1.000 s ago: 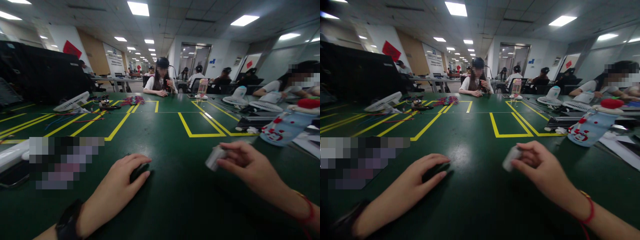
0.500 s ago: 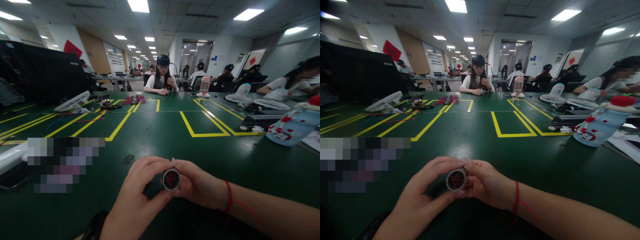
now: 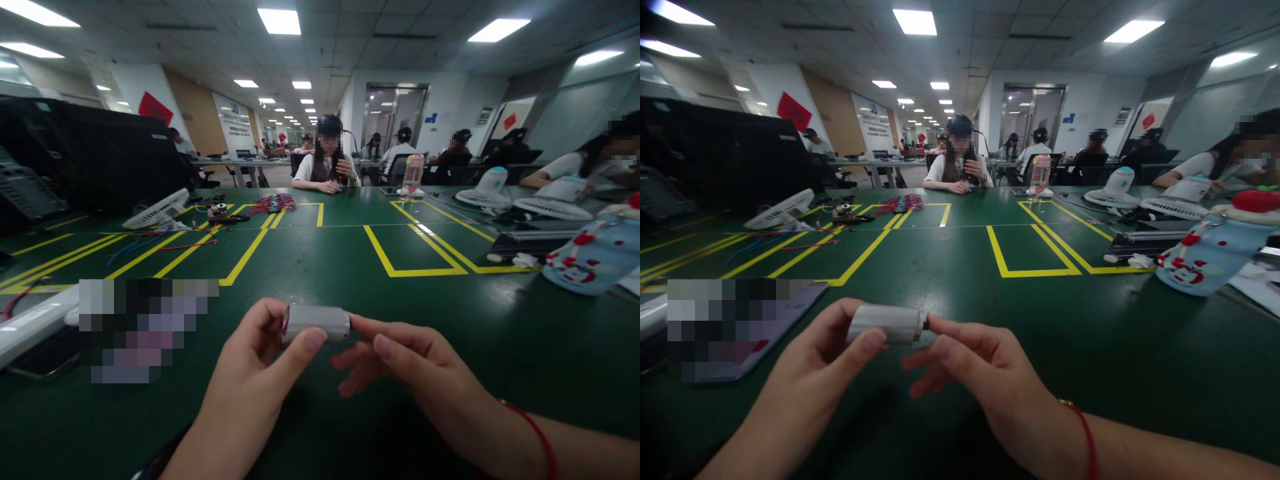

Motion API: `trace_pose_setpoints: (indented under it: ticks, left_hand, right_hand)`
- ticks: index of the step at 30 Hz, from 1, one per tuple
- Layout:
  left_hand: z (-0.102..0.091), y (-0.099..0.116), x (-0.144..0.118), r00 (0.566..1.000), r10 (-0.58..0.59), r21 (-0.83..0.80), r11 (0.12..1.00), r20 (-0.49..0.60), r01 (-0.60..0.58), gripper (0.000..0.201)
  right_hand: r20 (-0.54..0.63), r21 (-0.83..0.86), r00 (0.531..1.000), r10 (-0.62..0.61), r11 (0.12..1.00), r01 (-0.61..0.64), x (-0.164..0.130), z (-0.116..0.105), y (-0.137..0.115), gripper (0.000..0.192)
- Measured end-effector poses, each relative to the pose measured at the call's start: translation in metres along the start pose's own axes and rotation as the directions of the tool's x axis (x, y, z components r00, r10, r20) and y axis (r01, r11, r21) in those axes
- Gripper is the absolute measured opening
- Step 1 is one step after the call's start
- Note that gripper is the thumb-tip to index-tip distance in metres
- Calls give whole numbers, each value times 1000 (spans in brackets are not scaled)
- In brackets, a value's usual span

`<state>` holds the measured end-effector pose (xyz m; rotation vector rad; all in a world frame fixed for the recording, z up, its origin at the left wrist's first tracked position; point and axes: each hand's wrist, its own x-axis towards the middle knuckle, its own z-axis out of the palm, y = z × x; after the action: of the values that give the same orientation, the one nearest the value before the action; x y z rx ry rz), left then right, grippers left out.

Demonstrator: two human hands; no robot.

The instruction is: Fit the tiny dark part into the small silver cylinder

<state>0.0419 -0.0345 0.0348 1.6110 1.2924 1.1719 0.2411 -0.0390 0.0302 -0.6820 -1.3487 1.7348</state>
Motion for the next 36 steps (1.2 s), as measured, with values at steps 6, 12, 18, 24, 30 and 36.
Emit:
trace_pose_setpoints:
  ticks: [6, 12, 18, 24, 30, 36]
  left_hand:
    - [4, 8, 1, 941, -259, -326, 889, 219, 320, 41]
    - [12, 7, -14, 621, -355, -390, 539, 699, 747, 59]
    - [15, 4, -20, 515, -207, -454, 282, 831, 845, 73]
    - [18, 2, -22, 540, -85, -509, 237, 837, 827, 78]
    - [22, -1, -27, 616, -145, -541, 353, 774, 763, 55]
    - [20, -3, -26, 716, -105, -558, 553, 690, 619, 44]
  right_hand:
    - [-41, -407, 991, -131, 908, 103, -7, 5, -2, 43]
    - [-51, -496, 999, 0, 868, -25, -2, 0, -12, 49]
    - [-22, -287, 999, 46, 957, -50, 2, -1, -10, 45]
    - [-52, -171, 996, 74, 982, -82, 4, 1, -9, 40]
    - [-15, 12, 996, 86, 996, -86, 0, 4, -8, 35]
    - [19, 3, 996, 84, 996, -84, -3, 7, -15, 28]
